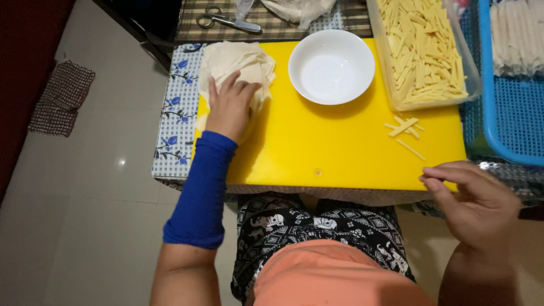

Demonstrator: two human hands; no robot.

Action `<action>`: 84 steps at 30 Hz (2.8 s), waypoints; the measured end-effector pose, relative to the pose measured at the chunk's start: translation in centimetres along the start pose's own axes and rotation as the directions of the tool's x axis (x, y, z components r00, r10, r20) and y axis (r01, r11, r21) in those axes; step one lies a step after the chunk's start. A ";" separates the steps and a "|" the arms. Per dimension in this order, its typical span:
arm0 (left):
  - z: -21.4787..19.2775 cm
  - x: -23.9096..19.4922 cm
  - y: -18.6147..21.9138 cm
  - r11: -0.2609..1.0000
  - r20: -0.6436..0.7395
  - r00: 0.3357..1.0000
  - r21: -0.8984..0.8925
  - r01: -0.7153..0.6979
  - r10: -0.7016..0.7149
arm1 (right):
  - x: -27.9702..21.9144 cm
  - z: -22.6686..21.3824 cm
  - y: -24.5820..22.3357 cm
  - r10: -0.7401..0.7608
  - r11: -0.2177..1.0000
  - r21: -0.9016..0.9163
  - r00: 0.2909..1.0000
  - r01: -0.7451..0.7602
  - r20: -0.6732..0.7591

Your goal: The person places thin strips of a yellow ingredient onto round wrappers, folds them into half-moon shapes, and seals the edges. The finished items are placed into a blue basket. The person repeats this process multiple times.

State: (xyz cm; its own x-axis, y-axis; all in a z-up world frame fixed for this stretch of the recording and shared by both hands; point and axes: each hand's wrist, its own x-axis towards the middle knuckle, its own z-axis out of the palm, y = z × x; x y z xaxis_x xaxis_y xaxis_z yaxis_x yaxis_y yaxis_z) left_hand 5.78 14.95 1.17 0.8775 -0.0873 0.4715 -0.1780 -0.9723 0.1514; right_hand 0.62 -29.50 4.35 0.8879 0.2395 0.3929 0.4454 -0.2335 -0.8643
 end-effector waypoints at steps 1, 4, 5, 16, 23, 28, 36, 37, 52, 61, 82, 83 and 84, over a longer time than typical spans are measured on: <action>-0.4 0.2 0.3 0.998 0.023 1.000 0.060 -0.019 0.017 | -0.4 0.0 0.1 0.001 1.000 0.006 1.000 -0.001 0.013; -2.7 0.4 0.6 0.980 0.229 0.962 0.161 0.114 -0.150 | -0.9 0.1 0.4 0.025 0.996 -0.087 0.999 -0.021 0.037; -3.5 0.4 0.8 0.990 0.182 0.976 0.089 0.105 -0.120 | -0.9 0.3 0.5 0.053 0.997 -0.056 0.997 -0.051 0.049; -4.2 0.4 7.9 0.486 0.323 0.924 -0.853 0.190 0.204 | 1.4 2.7 0.1 0.022 0.995 0.096 0.985 -0.039 0.173; -2.3 1.9 12.9 0.884 0.106 0.913 -0.315 -0.345 0.394 | 1.0 0.4 0.8 0.002 0.986 -0.165 0.993 -0.021 -0.114; 0.5 -1.9 16.0 0.833 0.149 0.850 -0.341 -0.435 0.505 | 1.6 0.4 1.3 0.101 0.916 -0.370 0.981 -0.157 -0.165; 0.9 -4.8 14.5 0.827 -0.005 0.959 -0.505 -0.246 0.283 | 3.0 1.6 3.3 0.024 0.810 -0.586 0.999 -0.041 -0.036; 0.8 -4.9 14.5 0.831 -0.009 0.964 -0.504 -0.233 0.265 | 3.0 1.8 3.4 0.033 0.805 -0.592 0.999 -0.043 -0.028; -0.2 -6.3 16.5 0.869 -0.087 0.992 -0.480 -0.120 0.089 | 2.3 8.7 -0.3 0.108 0.981 -0.181 0.970 -0.068 0.217; 0.8 -7.0 15.6 0.831 -0.062 0.988 -0.535 -0.154 0.143 | 2.2 9.2 -0.6 0.083 0.971 -0.239 0.965 -0.022 0.250; 0.4 -6.6 17.5 0.754 0.024 0.994 -0.653 -0.067 0.109 | 1.7 7.4 0.7 -0.022 0.916 -0.370 0.939 0.157 0.344; 0.3 -6.6 17.5 0.757 0.033 0.994 -0.651 -0.061 0.109 | 1.6 7.4 0.7 -0.006 0.918 -0.371 0.942 0.138 0.336; 0.2 -6.7 17.5 0.759 0.041 0.993 -0.648 -0.056 0.108 | 1.5 7.5 0.8 0.010 0.921 -0.371 0.945 0.119 0.328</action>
State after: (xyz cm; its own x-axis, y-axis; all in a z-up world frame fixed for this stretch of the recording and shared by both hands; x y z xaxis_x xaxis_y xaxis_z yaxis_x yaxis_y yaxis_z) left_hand -3.15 -1.55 0.51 0.8709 -0.2006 0.4487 -0.4725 -0.5930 0.6519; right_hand 1.47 -22.29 1.90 0.8054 0.5327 0.2599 0.5587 -0.5362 -0.6327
